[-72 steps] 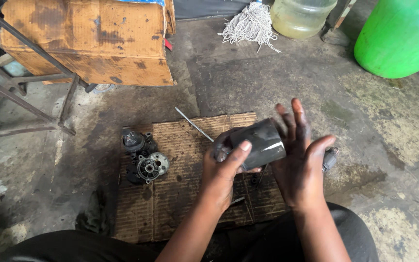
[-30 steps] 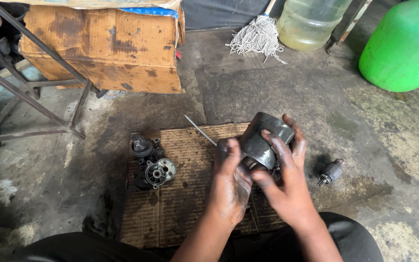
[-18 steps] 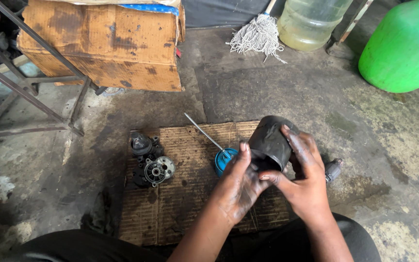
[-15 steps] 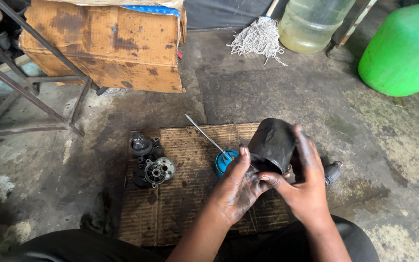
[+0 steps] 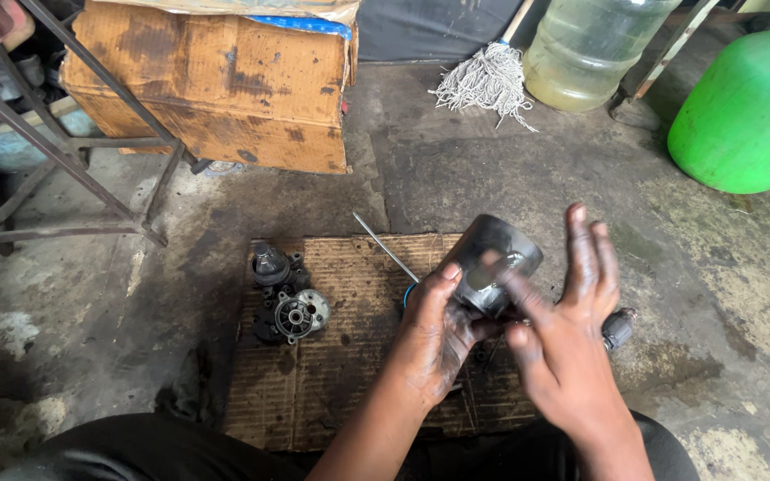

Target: The person sprays a cylindrical mechanical part with a blue oil can and then wipes it thoroughly with a grey cloth. They rotate the part to clean different sides and the interior, repeating the wiping process multiple times.

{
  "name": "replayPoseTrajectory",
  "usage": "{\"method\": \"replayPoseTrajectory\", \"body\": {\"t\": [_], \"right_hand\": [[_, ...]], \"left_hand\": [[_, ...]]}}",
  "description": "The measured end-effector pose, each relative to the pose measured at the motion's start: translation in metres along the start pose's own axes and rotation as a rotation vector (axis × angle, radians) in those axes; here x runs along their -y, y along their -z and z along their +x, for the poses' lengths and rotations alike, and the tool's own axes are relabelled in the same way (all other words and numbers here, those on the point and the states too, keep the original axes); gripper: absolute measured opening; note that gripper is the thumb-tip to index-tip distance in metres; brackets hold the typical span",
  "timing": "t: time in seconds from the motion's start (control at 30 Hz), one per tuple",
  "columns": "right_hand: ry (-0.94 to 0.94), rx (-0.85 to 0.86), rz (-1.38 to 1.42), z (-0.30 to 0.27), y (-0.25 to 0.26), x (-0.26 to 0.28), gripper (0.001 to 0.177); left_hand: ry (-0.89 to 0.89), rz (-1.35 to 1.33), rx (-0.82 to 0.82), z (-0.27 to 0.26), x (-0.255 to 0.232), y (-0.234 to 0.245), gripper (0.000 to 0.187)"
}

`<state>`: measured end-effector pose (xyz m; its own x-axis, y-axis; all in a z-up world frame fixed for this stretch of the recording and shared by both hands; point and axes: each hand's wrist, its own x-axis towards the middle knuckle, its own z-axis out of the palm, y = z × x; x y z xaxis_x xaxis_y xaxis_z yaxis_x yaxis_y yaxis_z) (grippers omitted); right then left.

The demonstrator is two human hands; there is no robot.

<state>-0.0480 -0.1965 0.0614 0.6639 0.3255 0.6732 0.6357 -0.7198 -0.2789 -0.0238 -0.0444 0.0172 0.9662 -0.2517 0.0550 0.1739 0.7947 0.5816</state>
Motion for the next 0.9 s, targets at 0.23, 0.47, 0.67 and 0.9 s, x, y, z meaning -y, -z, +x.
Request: {"method": "replayPoseTrajectory", "body": {"t": [0.23, 0.47, 0.67, 0.9], "right_hand": [[-0.033, 0.011, -0.084, -0.018, -0.024, 0.011, 0.055], [-0.112, -0.067, -0.059, -0.022, -0.043, -0.013, 0.069], [-0.037, -0.134, -0.076, -0.032, -0.055, -0.022, 0.069], [-0.083, -0.2, 0.002, -0.035, -0.049, -0.024, 0.064]], "left_hand": [[0.067, 0.005, -0.114, 0.008, 0.0, 0.001, 0.07], [0.124, -0.04, -0.132, 0.011, 0.002, 0.009, 0.068], [0.091, -0.04, -0.06, 0.014, 0.009, 0.015, 0.062], [0.11, -0.093, -0.092, 0.013, 0.013, 0.012, 0.055]]}}
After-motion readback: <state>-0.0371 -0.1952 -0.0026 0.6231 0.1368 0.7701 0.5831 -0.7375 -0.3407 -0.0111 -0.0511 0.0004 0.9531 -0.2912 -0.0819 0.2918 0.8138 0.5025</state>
